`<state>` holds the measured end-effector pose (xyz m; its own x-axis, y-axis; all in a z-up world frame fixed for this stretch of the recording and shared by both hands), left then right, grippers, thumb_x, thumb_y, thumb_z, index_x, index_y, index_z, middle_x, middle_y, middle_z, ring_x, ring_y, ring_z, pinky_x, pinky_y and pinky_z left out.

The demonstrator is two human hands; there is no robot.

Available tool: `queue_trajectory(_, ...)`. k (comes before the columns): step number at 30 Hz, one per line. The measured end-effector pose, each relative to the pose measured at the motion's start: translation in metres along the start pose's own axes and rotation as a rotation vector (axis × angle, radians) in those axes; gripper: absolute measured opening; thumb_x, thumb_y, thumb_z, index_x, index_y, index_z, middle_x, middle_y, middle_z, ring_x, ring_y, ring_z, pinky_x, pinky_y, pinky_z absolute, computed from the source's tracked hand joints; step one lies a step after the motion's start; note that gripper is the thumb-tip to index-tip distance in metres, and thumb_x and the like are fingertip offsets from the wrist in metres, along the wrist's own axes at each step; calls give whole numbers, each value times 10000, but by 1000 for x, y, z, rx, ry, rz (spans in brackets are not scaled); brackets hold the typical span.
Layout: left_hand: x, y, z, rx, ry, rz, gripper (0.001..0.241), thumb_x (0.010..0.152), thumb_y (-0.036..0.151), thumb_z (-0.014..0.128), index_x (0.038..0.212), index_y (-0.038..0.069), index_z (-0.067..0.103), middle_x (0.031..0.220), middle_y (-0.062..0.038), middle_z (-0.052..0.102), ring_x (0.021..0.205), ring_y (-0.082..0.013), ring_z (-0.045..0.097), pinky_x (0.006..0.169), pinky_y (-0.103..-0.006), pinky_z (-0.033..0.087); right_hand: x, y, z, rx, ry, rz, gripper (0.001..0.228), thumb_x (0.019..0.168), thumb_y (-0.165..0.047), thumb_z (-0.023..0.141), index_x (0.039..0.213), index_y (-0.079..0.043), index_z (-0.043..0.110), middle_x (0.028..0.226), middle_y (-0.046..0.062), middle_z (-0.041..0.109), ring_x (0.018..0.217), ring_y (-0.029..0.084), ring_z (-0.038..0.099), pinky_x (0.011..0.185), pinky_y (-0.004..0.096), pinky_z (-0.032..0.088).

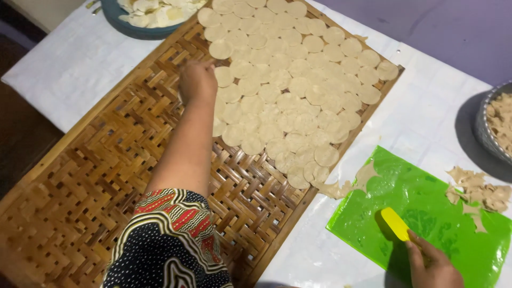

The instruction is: Rolling out dough and cutting it into small circular shapes for drying.

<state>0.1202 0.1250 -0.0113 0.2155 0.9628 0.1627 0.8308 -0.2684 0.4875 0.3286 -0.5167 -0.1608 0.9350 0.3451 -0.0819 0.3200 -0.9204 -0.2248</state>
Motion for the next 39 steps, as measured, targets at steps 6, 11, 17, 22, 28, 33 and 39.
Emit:
queue_trajectory(6,-91,78,-5,-234,-235,231,295,964,35,582,1250,16,650,1343,-163,592,969,-196,675,848,-254,607,-23,-62,-38,-403,23,-121,298,981,-482,637,1268,-475,719,889,-77,711,658,186,699,601,339,578)
queue_trajectory(11,-238,108,61,-144,-475,681,275,909,214,711,1171,133,725,1290,-117,658,1091,-237,628,968,-375,531,-16,-101,-46,-341,138,-268,241,942,-392,699,1169,-390,782,776,-26,650,581,207,619,547,356,503)
queue_trajectory(17,-343,106,127,-13,-240,1163,357,809,238,767,1098,63,653,1161,-140,578,972,-271,540,829,-397,388,36,-93,-23,-384,215,-266,212,986,-427,663,1174,-441,760,819,-40,654,693,197,646,625,358,523)
queue_trajectory(22,-349,120,125,-72,-51,1230,126,780,63,711,749,115,600,857,-78,555,793,-260,570,687,-388,414,78,-77,-11,-358,269,-353,255,941,-451,674,1170,-554,718,882,-67,662,837,184,713,744,349,592)
queue_trajectory(28,-353,122,110,-238,-108,1134,121,923,171,708,998,120,627,1134,-115,640,1059,-309,663,851,-410,515,53,-86,-14,-101,117,-509,242,961,-347,658,1158,-438,766,948,10,737,893,244,725,759,358,580)
queue_trajectory(33,-363,135,123,-299,-154,1126,126,947,205,680,1025,130,615,1204,-138,633,1121,-341,649,888,-434,516,24,-73,0,3,56,-559,313,910,-365,655,1184,-493,736,927,-40,703,923,214,700,797,378,574)
queue_trajectory(39,-367,168,157,-258,-409,1069,447,944,239,675,1358,137,541,1293,-155,608,1250,-354,590,981,-452,494,3,-9,-17,-23,82,-216,262,976,-431,641,1211,-524,713,938,-87,707,960,175,720,830,365,585)
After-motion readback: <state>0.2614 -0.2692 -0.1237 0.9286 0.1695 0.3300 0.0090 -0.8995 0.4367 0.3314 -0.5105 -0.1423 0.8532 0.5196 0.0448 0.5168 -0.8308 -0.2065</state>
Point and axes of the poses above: each hand's wrist, its own x-axis towards the middle knuckle, its own z-axis out of the palm, y = z × x, the point moved 6 cm from there along x, towards the middle knuckle
